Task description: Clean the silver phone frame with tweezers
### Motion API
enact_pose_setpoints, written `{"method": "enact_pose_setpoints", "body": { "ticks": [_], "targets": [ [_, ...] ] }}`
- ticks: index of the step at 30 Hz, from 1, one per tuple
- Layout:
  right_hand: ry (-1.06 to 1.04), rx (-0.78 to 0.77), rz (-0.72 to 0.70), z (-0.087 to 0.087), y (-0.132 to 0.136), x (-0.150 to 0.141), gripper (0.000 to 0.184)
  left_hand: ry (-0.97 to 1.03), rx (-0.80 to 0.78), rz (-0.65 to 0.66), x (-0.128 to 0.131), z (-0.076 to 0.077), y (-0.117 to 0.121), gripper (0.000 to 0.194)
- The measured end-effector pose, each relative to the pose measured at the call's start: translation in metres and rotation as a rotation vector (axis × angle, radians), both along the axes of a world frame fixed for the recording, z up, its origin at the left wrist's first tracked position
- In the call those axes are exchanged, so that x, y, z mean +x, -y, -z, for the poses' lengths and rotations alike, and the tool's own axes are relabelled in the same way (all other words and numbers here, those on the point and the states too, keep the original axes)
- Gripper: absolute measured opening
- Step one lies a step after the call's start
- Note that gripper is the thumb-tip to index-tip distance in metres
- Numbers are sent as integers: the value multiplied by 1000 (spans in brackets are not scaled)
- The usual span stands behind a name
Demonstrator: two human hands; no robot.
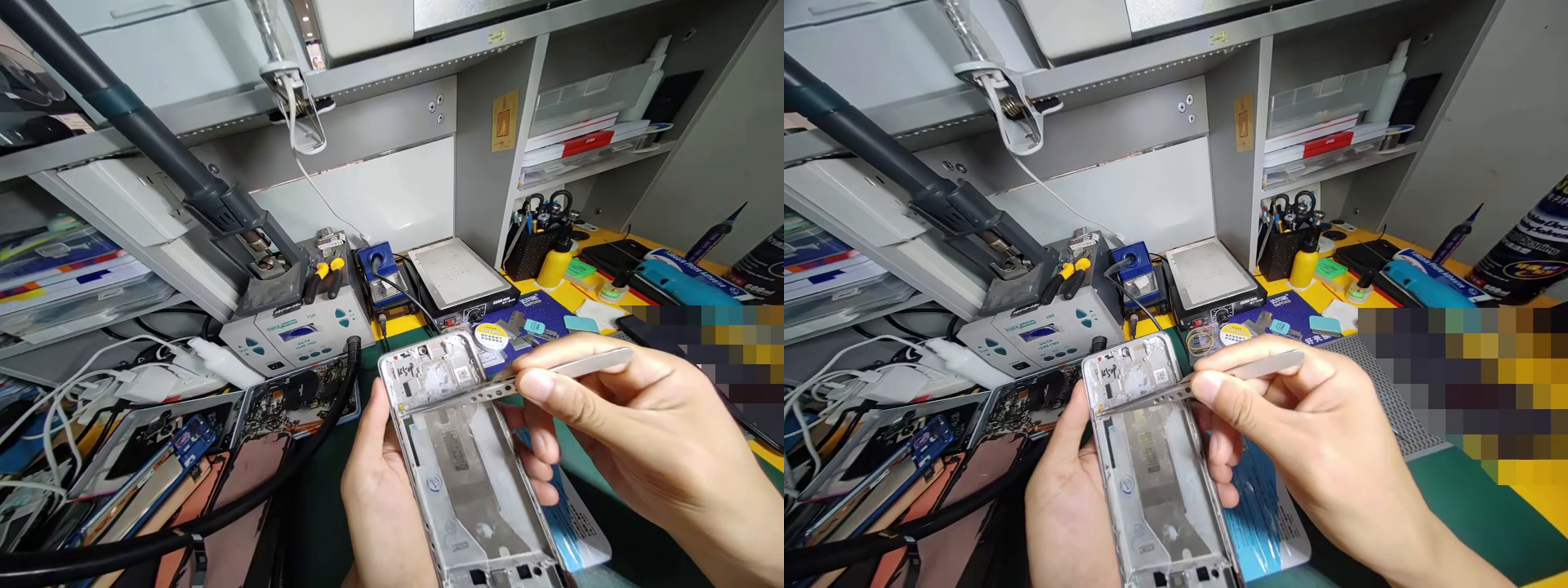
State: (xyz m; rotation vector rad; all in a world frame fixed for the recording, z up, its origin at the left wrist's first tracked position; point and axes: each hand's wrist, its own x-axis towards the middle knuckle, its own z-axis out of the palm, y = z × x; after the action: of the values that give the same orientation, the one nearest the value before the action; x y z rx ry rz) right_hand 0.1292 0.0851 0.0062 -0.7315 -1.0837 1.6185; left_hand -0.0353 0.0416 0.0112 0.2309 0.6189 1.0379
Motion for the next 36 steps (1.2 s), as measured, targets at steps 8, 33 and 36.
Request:
{"method": "enact_pose_setpoints", "body": {
  "ticks": [8, 33, 36],
  "targets": [
    [146, 151, 182, -9, 11, -11, 7, 153, -30, 161, -7, 0, -8, 108],
    [237, 56, 203, 7, 9, 2, 20, 110, 13, -116, 9, 7, 3, 80],
    [243, 49, 193, 9, 7, 4, 22, 177, 80, -160, 13, 13, 1, 79]
  ]
}}
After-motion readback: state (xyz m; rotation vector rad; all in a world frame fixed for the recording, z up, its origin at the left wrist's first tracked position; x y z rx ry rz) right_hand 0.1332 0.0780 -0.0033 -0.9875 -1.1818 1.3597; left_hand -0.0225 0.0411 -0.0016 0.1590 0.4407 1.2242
